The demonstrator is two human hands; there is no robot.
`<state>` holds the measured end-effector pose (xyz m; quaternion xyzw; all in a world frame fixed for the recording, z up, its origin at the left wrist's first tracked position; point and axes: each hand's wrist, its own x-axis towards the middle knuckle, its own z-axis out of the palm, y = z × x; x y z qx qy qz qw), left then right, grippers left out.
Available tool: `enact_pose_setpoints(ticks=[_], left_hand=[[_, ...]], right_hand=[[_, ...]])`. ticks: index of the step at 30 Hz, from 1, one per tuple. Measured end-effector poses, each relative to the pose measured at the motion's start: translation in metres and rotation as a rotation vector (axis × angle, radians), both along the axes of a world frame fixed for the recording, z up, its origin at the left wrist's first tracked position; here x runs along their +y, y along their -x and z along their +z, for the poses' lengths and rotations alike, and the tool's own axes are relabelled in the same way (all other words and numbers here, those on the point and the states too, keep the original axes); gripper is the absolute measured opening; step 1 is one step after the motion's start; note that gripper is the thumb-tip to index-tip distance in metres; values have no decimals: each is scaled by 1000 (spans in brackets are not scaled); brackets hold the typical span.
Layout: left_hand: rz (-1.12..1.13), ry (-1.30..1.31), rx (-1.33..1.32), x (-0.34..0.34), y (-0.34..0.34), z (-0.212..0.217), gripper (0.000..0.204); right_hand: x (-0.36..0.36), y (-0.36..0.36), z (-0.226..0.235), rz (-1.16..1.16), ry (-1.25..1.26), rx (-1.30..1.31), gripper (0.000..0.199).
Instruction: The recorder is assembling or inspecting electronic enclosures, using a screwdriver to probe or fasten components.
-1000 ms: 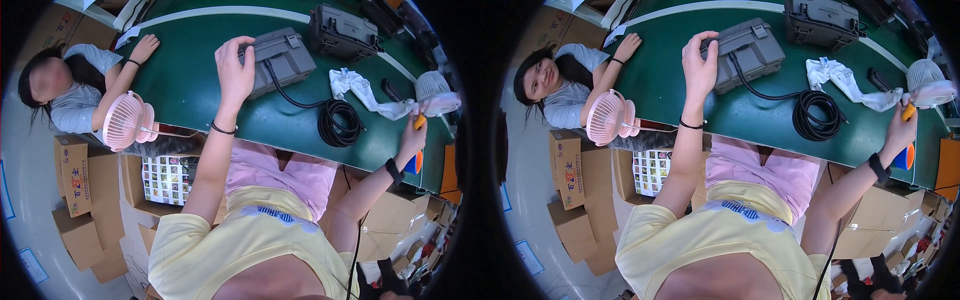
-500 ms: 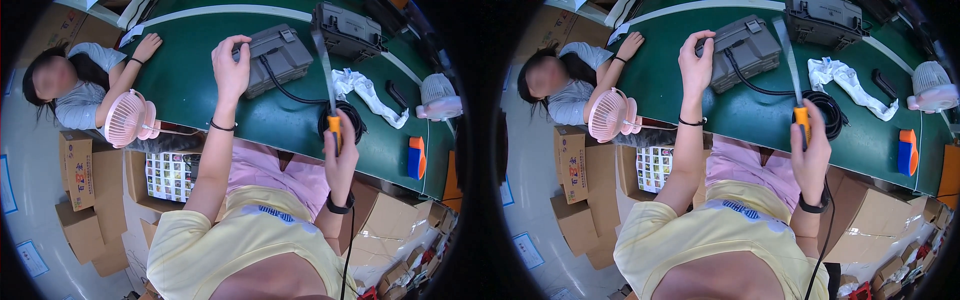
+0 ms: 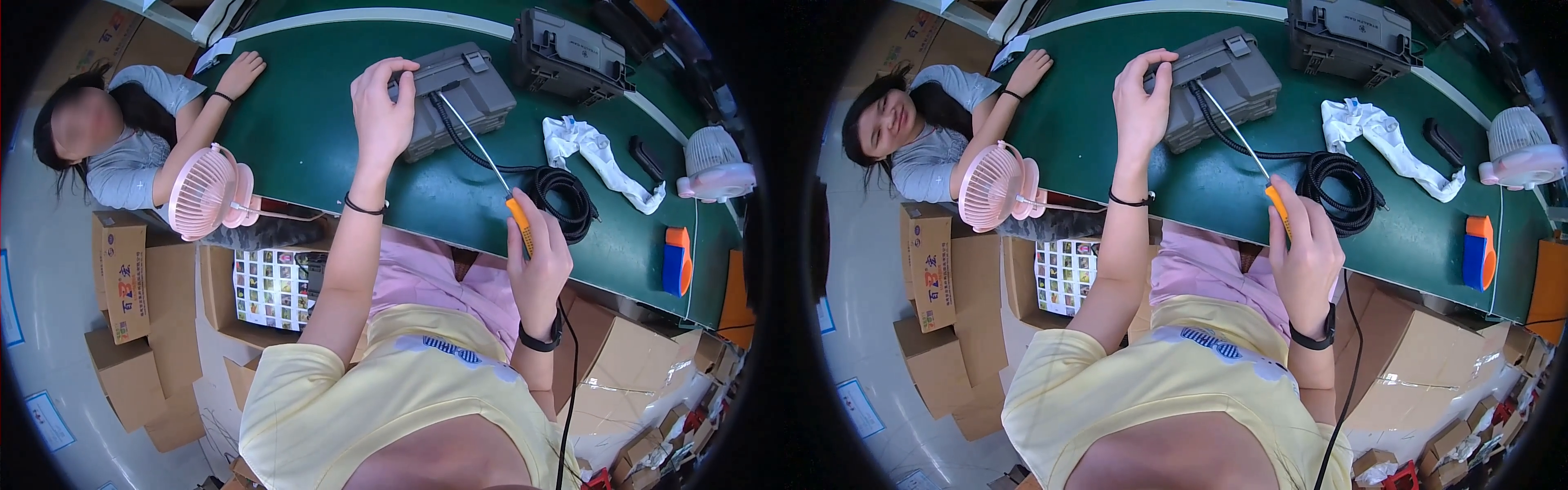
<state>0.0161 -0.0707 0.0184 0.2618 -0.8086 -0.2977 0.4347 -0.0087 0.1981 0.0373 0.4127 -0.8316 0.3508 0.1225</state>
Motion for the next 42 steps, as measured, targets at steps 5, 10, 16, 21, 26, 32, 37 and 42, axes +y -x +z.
enact_pose_setpoints(ticks=[5, 10, 16, 21, 26, 32, 37, 42], left_hand=[[-11, 12, 4, -2, 0, 0, 12], [-9, 17, 11, -2, 1, -1, 11], [-8, 19, 4, -2, -1, 0, 11], [15, 49, -16, 0, 0, 1, 14], [-2, 33, -22, -1, 0, 2, 13], [-26, 52, -40, -5, -1, 3, 16], [-40, 74, -47, -6, 1, 2, 17], [-14, 130, -10, -5, 0, 0, 15]], right_hand=[[-5, 0, -6, -26, -11, 69, 39], [-6, -3, -13, -55, -8, 105, 38], [-8, -8, -14, -97, -15, 161, 37], [-10, -9, -16, -174, -50, 252, 34], [-13, -8, -12, -118, -103, 220, 39], [-12, -7, -4, 41, -179, -65, 47], [-5, 3, -10, 247, -16, -407, 48], [-6, 6, 4, 264, 235, -1583, 46]])
